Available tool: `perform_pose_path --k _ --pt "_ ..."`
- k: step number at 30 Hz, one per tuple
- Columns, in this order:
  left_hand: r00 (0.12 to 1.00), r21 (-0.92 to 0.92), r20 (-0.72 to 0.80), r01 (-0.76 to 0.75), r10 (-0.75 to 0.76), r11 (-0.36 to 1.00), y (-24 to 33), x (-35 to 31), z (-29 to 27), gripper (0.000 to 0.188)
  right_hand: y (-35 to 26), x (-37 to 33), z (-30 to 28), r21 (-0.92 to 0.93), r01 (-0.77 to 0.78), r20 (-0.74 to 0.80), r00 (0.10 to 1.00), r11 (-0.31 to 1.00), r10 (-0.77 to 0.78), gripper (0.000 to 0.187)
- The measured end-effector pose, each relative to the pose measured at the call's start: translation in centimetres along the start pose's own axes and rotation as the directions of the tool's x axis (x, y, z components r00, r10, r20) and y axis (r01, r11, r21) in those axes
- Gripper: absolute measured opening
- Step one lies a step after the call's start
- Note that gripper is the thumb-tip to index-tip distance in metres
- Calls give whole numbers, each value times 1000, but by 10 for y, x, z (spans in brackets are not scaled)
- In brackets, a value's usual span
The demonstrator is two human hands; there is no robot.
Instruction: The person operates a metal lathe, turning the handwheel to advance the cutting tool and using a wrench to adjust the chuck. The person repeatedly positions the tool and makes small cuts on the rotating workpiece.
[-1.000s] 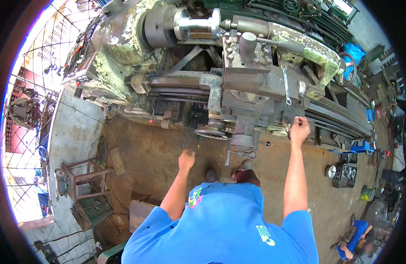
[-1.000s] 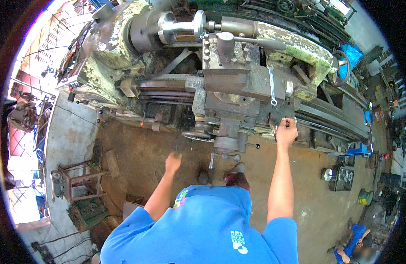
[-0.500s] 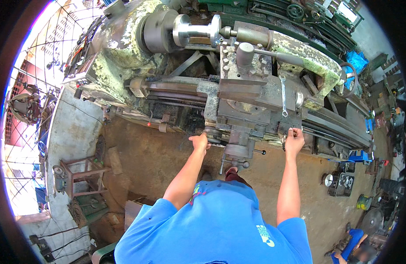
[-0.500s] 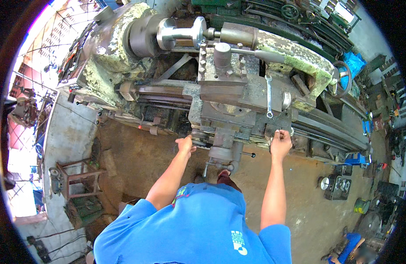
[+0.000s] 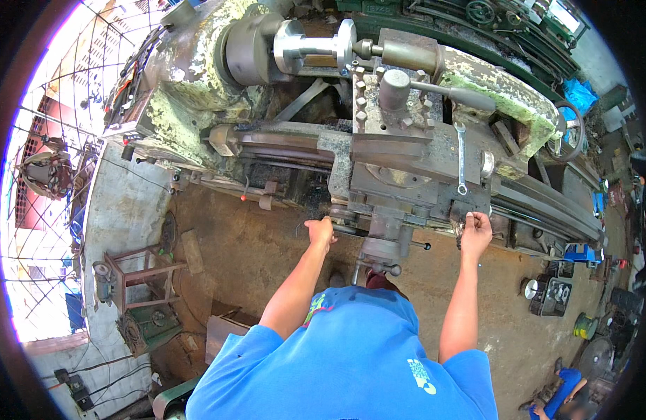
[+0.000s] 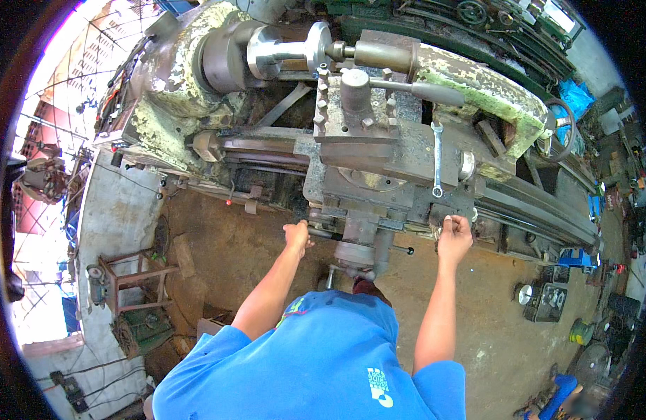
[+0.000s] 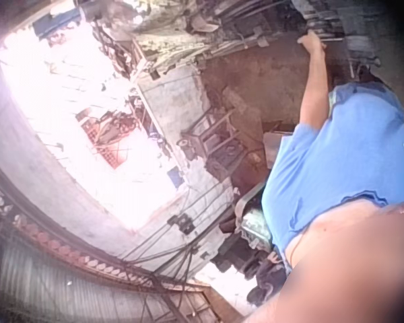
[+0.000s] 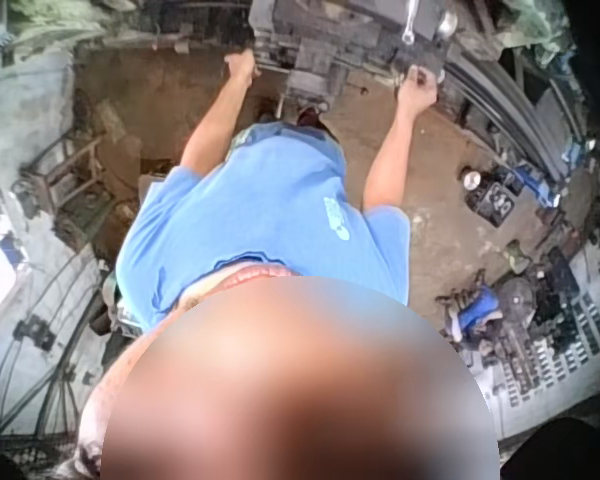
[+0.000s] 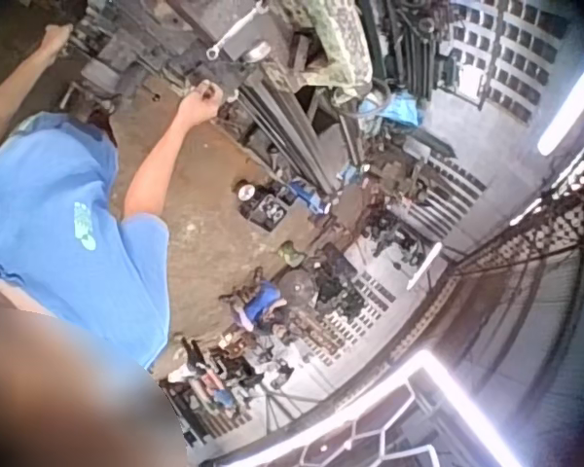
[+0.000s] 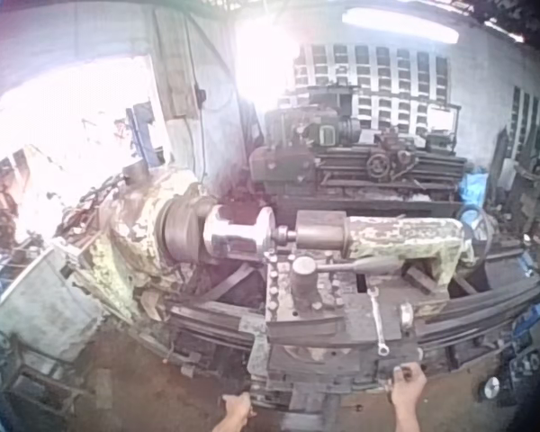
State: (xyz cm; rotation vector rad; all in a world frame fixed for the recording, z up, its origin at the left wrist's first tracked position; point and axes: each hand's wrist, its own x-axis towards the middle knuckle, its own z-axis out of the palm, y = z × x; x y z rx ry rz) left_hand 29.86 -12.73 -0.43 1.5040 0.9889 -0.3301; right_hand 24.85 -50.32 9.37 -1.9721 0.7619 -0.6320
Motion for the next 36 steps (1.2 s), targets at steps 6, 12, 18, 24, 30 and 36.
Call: perform_pose_path --k 6,12,18,24,30,36 --pt "999 43 -43 -12 14 999 3 -3 2 46 6 1 1 10 -14 2 1000 1000 14 12" --pt "999 53 -47 -21 24 998 0 2 1 44 4 1 2 11 -20 -12 1000 1000 20 12" --pt "999 48 -28 -15 16 999 -3 7 0 42 -3 -1 1 19 -58 -12 998 998 58 13" --pt "1000 59 25 -16 15 998 -3 10 -5 69 -2 -2 2 0 -37 -23 999 999 37 11" --pt "1000 30 13 -15 14 999 -3 10 -5 58 3 0 2 64 -48 -40 998 997 50 11" --pt "999 26 41 -2 1 1000 -4 15 -7 48 23 5 -2 499 -167 -22 979 850 205 10"
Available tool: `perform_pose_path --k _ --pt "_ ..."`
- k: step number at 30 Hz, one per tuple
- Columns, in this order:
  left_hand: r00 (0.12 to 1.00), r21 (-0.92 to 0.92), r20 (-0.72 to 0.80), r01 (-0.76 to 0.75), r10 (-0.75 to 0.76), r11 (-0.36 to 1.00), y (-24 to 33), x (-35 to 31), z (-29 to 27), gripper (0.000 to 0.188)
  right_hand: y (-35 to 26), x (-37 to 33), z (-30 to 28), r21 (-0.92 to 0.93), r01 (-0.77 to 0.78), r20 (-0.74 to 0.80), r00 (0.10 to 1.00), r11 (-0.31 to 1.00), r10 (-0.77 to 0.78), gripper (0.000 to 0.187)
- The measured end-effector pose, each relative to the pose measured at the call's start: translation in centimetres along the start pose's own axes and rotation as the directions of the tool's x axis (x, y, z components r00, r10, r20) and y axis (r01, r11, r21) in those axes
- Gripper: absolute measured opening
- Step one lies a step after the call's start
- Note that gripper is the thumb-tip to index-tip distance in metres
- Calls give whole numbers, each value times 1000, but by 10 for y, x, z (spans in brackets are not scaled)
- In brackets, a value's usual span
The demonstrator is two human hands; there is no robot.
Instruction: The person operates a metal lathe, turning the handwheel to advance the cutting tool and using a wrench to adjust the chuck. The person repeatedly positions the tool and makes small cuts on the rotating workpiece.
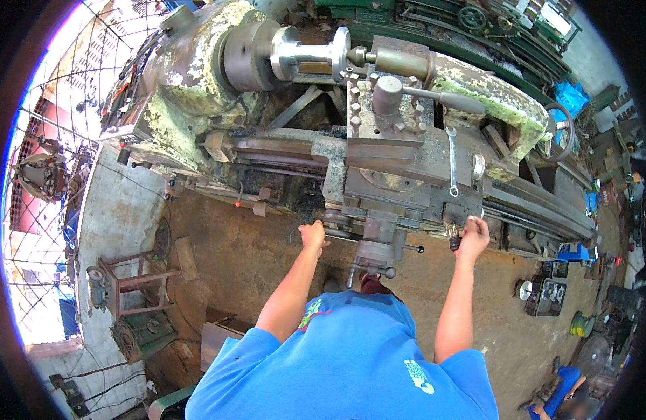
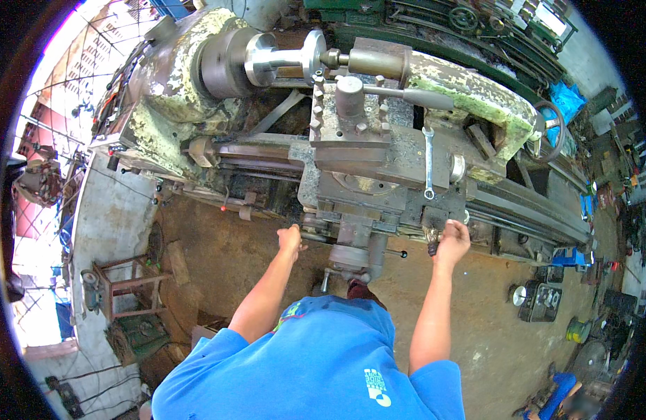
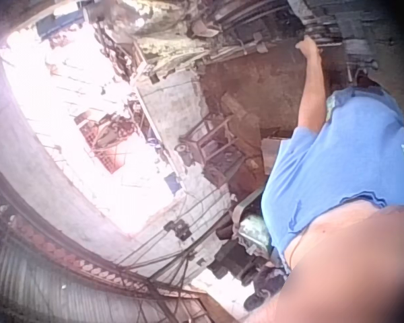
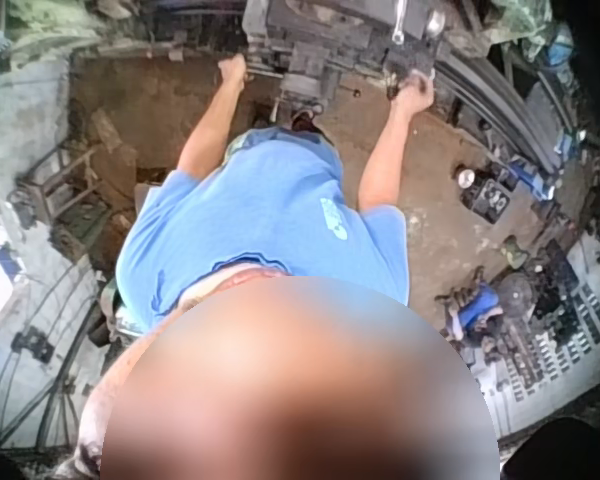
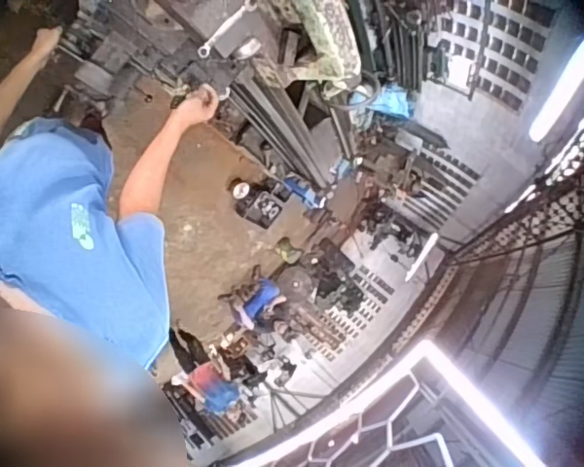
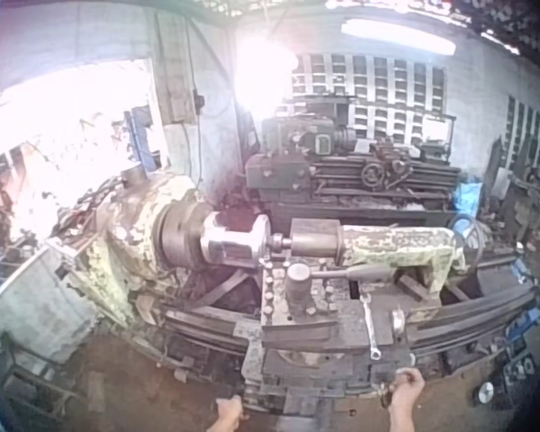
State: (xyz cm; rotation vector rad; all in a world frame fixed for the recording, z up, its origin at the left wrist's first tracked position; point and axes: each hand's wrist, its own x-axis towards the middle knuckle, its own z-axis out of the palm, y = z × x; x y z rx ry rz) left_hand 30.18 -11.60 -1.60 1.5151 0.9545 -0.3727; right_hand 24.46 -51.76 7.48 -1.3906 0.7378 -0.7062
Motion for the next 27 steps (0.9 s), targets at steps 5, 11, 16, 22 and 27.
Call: perform_pose_path --k 5,11,16,22,27 --pt "1000 -25 -9 4 -4 1000 0 0 0 43 75 3 -45 439 -401 -243 809 804 536 16" --pt "999 -33 19 42 -41 999 3 -3 -2 43 202 -43 -32 268 -884 11 400 383 916 24" --pt "999 -41 43 23 -21 999 4 -2 -5 41 217 -49 -11 475 -840 163 376 261 912 28" --pt "998 -56 49 29 -26 998 5 -4 -5 38 195 -53 -14 569 -804 169 322 175 932 42" --pt "999 -69 36 34 -32 997 5 -3 -6 36 191 -54 -16 558 -811 106 281 177 954 45"
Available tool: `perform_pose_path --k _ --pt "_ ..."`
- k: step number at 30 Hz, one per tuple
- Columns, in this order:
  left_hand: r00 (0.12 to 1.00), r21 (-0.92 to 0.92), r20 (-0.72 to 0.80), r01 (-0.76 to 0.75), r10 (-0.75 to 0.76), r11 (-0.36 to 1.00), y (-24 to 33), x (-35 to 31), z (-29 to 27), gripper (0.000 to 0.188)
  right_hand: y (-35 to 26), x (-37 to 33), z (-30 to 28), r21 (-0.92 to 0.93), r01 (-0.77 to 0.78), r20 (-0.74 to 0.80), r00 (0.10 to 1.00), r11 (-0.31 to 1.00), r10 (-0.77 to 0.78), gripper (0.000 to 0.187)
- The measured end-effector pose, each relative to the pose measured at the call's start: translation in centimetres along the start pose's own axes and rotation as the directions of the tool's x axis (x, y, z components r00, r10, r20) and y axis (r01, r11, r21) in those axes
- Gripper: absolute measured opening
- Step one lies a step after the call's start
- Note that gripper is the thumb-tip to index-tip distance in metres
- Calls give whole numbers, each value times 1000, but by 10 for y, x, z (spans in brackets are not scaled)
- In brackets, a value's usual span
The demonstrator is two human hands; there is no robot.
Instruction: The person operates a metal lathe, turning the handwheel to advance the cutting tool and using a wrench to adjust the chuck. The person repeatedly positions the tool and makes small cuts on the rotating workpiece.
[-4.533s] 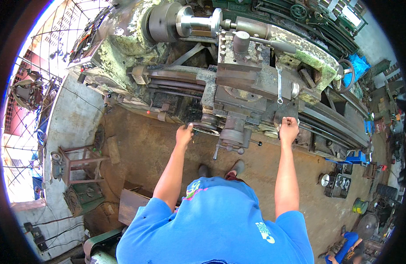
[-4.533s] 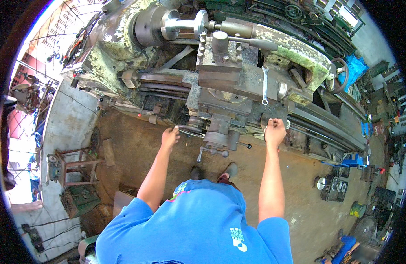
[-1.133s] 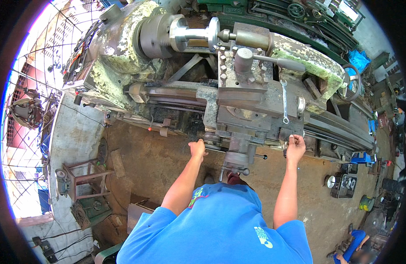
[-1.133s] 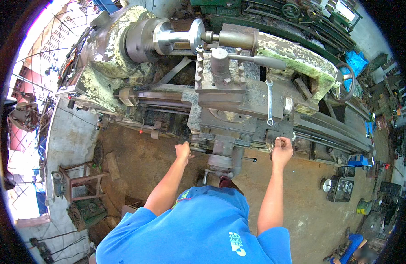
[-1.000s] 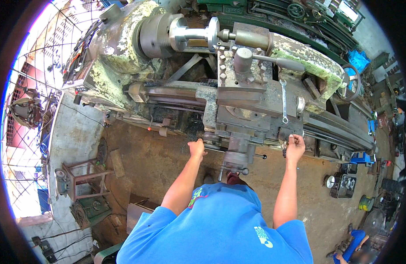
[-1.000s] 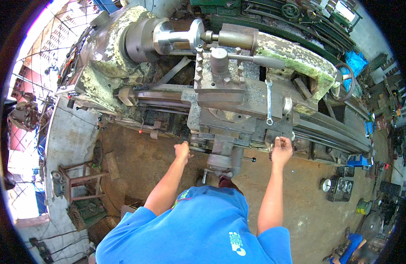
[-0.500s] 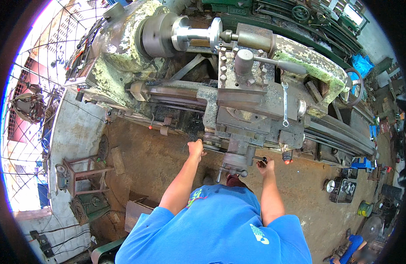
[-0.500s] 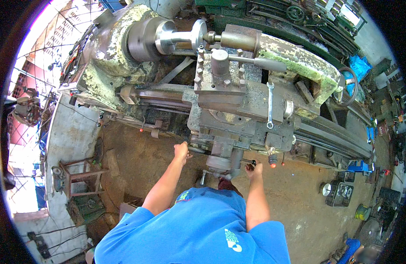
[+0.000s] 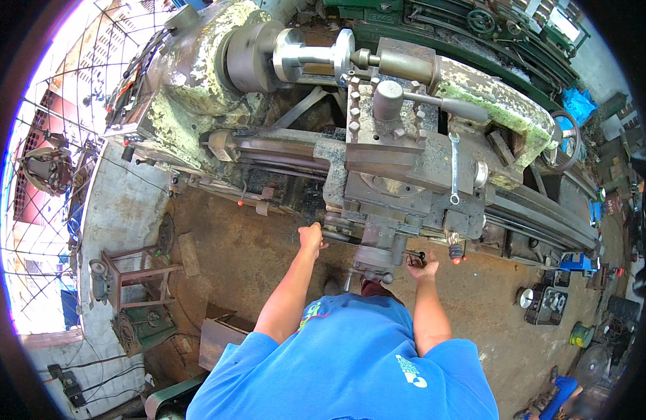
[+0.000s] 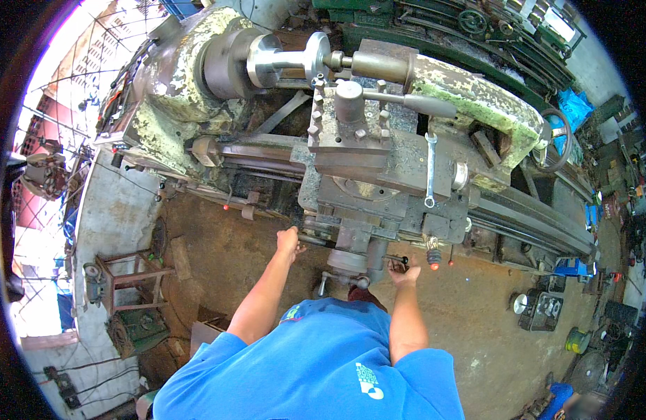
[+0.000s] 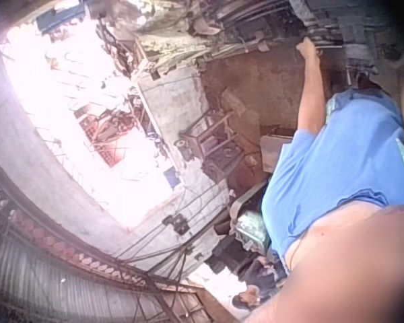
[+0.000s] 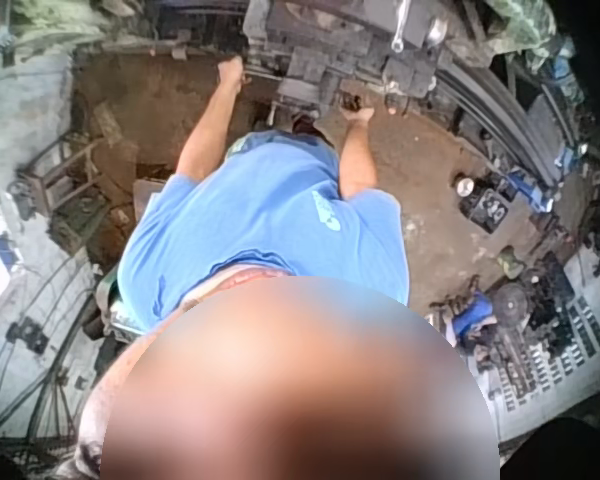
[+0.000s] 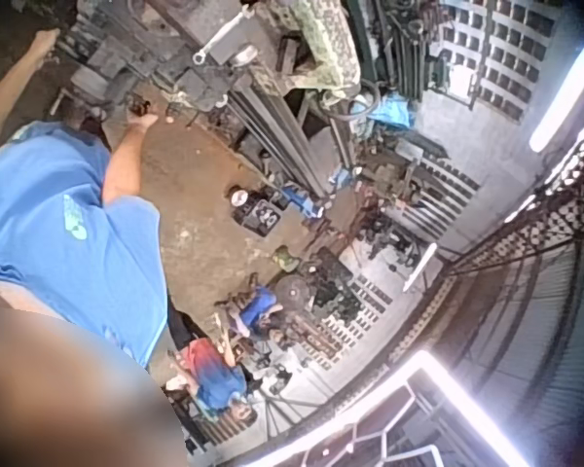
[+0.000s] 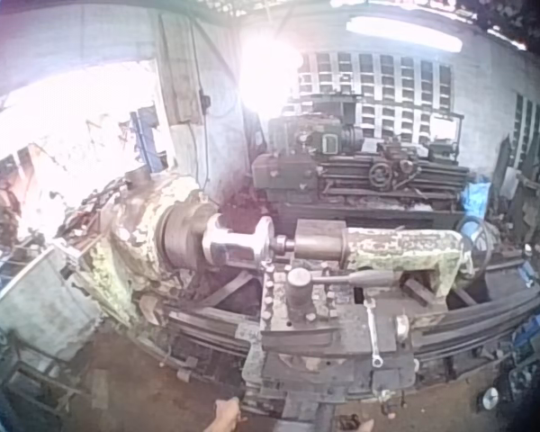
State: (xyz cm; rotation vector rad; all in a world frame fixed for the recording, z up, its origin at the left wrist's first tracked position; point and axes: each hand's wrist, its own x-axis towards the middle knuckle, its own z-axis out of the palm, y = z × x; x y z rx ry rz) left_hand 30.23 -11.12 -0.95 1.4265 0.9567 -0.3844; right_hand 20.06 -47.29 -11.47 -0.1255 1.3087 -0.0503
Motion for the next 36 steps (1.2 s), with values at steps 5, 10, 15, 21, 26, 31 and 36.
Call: perform_pose_path --k 5,10,15,21,26,31,36 --pt "1000 26 17 21 -22 999 -1 2 -1 38 -6 4 -14 4 54 170 984 999 -54 44" --pt "997 38 -50 -50 52 998 -8 -3 10 49 -32 16 -16 -390 267 -9 956 881 -294 34" --pt "999 34 40 -11 10 999 -6 3 3 51 -74 -21 -10 -333 748 145 643 575 -752 16" --pt "999 87 30 -14 11 996 -4 10 -4 41 -94 -138 49 -251 921 249 358 297 -900 7" --pt "999 65 31 26 -28 998 -4 8 -3 34 -72 -185 87 -241 960 464 244 144 -852 7" --pt "998 45 44 40 -42 998 -2 10 -5 33 -40 -191 99 -467 801 677 52 -374 -734 13" --pt "992 38 114 41 -45 998 -5 13 -6 36 -40 -194 101 -495 768 676 45 -407 -735 15"
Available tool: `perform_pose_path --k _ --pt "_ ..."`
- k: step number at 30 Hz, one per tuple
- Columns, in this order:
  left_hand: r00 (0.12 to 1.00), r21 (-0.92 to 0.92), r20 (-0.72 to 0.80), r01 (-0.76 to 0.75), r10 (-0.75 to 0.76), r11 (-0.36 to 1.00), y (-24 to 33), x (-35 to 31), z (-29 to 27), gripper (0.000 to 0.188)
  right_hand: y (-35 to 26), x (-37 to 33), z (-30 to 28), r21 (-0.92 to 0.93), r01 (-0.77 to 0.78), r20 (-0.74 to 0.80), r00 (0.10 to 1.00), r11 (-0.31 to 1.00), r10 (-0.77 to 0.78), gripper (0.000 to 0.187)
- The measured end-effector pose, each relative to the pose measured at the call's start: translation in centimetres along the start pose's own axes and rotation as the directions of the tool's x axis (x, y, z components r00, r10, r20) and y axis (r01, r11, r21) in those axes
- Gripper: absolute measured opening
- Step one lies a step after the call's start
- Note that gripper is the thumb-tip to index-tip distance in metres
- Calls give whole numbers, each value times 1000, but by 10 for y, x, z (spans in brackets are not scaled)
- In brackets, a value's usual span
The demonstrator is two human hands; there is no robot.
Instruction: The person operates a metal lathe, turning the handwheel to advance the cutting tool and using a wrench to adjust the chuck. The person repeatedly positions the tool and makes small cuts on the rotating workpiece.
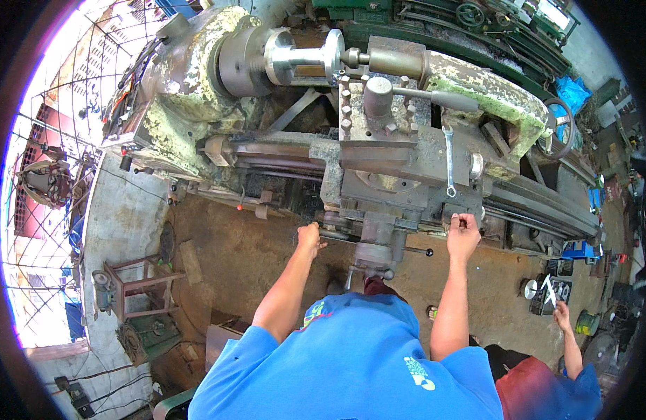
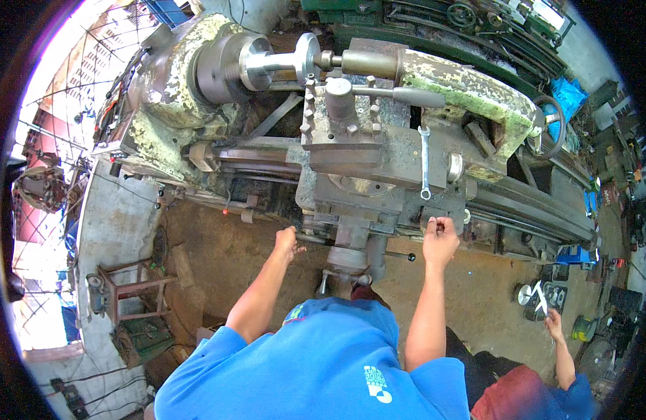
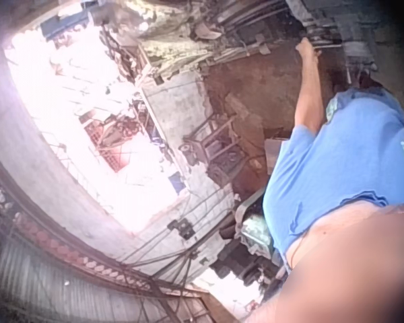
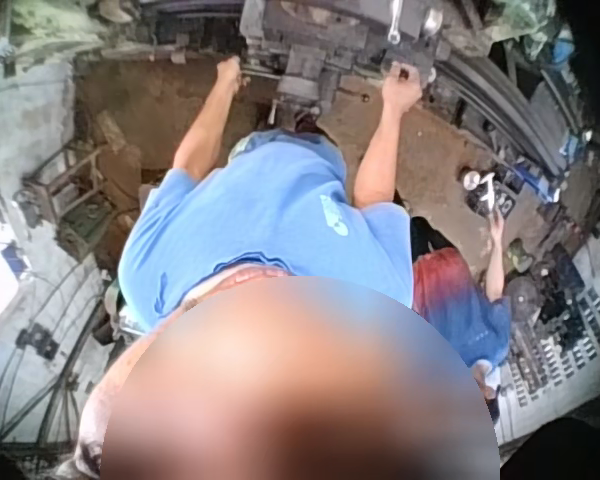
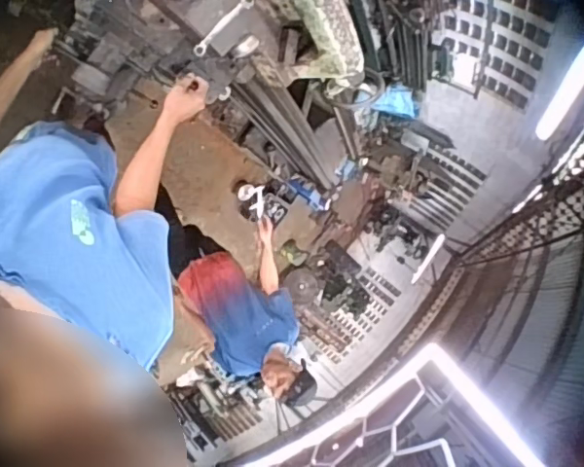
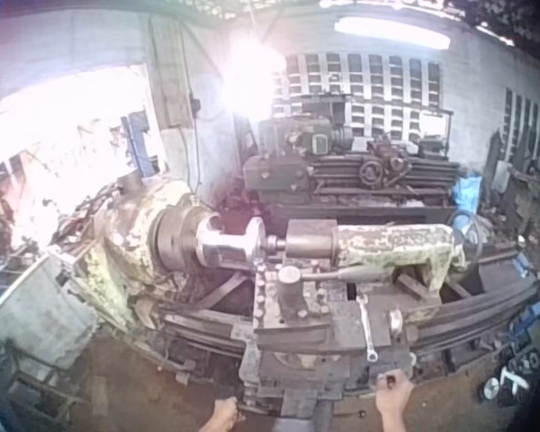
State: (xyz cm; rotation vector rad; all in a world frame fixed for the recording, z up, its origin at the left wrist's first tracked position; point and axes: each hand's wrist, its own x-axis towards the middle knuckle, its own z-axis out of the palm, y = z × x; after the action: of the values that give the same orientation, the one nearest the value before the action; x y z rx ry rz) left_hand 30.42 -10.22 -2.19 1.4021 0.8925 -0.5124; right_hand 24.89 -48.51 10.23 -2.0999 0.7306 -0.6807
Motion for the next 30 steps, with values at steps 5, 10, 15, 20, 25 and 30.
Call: perform_pose_path --k 5,10,15,20,25,30 --pt "996 29 -86 21 -19 999 0 2 2 31 2 1 -1 -5 -8 1 1000 1000 8 15" --pt "994 -2 -106 -24 23 1000 2 -1 5 27 1 0 -2 -6 -31 7 1000 1000 31 16" --pt "995 3 -97 4 -3 1000 4 -4 3 24 -3 -1 -2 16 -18 -9 1000 1000 18 16" --pt "995 -31 -97 -10 7 999 6 -5 3 26 -7 -2 -4 -24 -9 -9 1000 1000 9 14" --pt "999 -37 -41 9 -11 999 7 -8 2 27 -7 -2 -3 -8 -22 -8 1000 1000 22 15" --pt "989 -5 -140 -55 53 998 2 -2 6 27 -6 -1 -2 22 -14 -25 1000 1000 15 15"
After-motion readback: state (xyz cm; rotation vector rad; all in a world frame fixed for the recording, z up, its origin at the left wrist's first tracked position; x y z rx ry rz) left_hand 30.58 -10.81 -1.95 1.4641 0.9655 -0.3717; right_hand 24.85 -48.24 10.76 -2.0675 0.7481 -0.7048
